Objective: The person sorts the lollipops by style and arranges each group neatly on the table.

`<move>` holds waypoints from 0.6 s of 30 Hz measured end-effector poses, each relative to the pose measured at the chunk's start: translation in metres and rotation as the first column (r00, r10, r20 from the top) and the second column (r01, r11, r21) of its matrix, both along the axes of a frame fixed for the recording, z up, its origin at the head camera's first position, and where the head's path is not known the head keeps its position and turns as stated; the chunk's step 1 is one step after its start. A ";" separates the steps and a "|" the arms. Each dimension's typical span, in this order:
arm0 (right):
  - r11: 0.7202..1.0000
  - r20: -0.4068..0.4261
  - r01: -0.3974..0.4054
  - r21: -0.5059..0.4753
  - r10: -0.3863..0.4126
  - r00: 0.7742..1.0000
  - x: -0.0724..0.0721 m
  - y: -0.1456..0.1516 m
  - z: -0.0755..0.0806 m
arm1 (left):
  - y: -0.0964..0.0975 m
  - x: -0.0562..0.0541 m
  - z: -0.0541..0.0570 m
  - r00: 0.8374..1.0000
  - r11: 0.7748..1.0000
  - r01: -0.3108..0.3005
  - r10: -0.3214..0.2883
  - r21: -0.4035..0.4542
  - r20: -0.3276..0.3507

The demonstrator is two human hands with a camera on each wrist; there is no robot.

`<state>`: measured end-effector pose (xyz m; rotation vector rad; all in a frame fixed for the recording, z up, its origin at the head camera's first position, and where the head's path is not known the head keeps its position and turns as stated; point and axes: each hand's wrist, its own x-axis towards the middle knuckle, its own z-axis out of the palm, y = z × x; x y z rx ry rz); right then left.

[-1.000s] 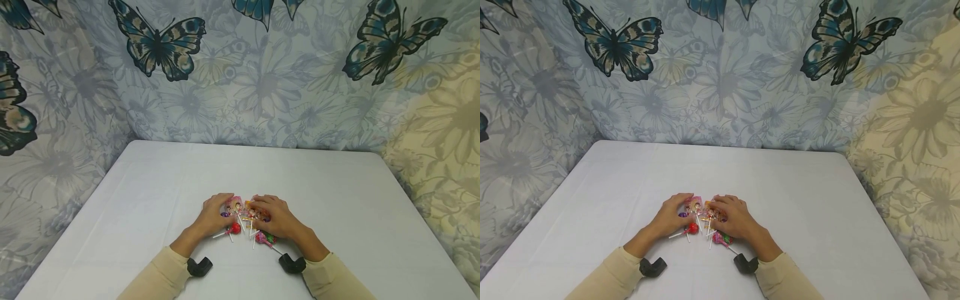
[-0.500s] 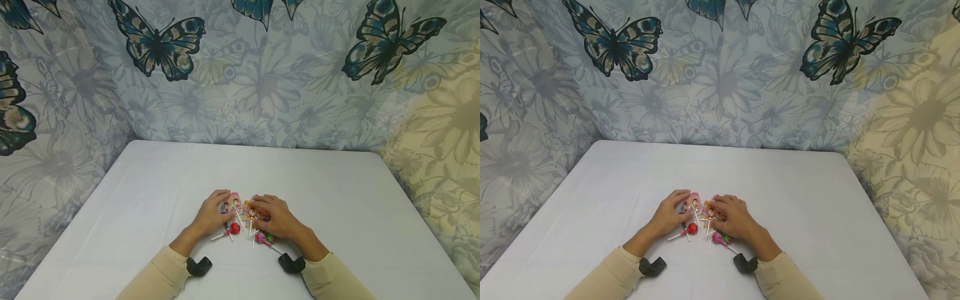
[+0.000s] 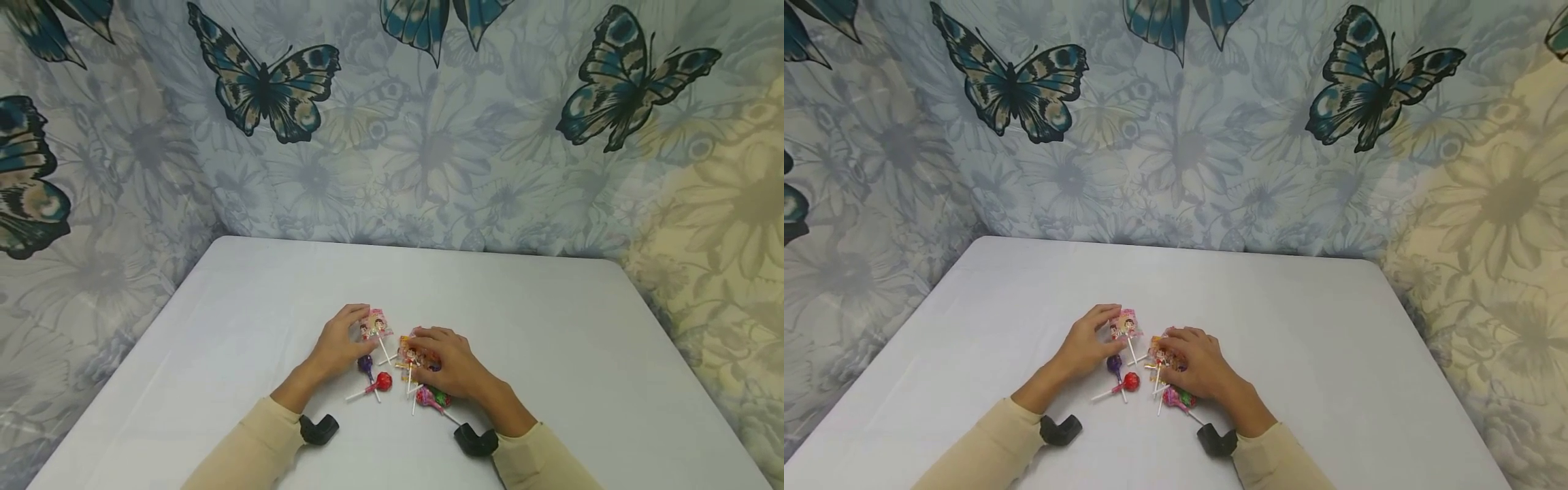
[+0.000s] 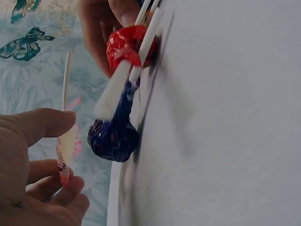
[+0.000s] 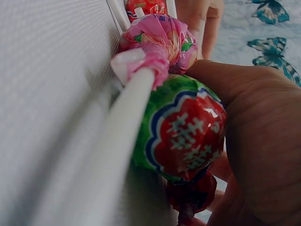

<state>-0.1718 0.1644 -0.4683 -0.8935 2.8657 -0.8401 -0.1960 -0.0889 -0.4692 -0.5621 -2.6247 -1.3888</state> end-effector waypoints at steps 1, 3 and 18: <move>1.000 0.000 0.003 -0.003 -0.003 1.000 0.000 0.000 0.000 | -0.001 -0.002 0.001 1.000 1.000 -0.004 0.004 0.000 0.006; 1.000 0.001 0.012 -0.005 -0.012 1.000 0.001 0.000 -0.001 | -0.002 -0.007 0.003 1.000 1.000 -0.013 0.013 0.003 0.016; 0.999 -0.028 0.020 -0.042 -0.021 0.999 -0.001 0.001 -0.006 | -0.010 -0.041 0.017 0.999 1.000 -0.014 0.015 -0.008 0.036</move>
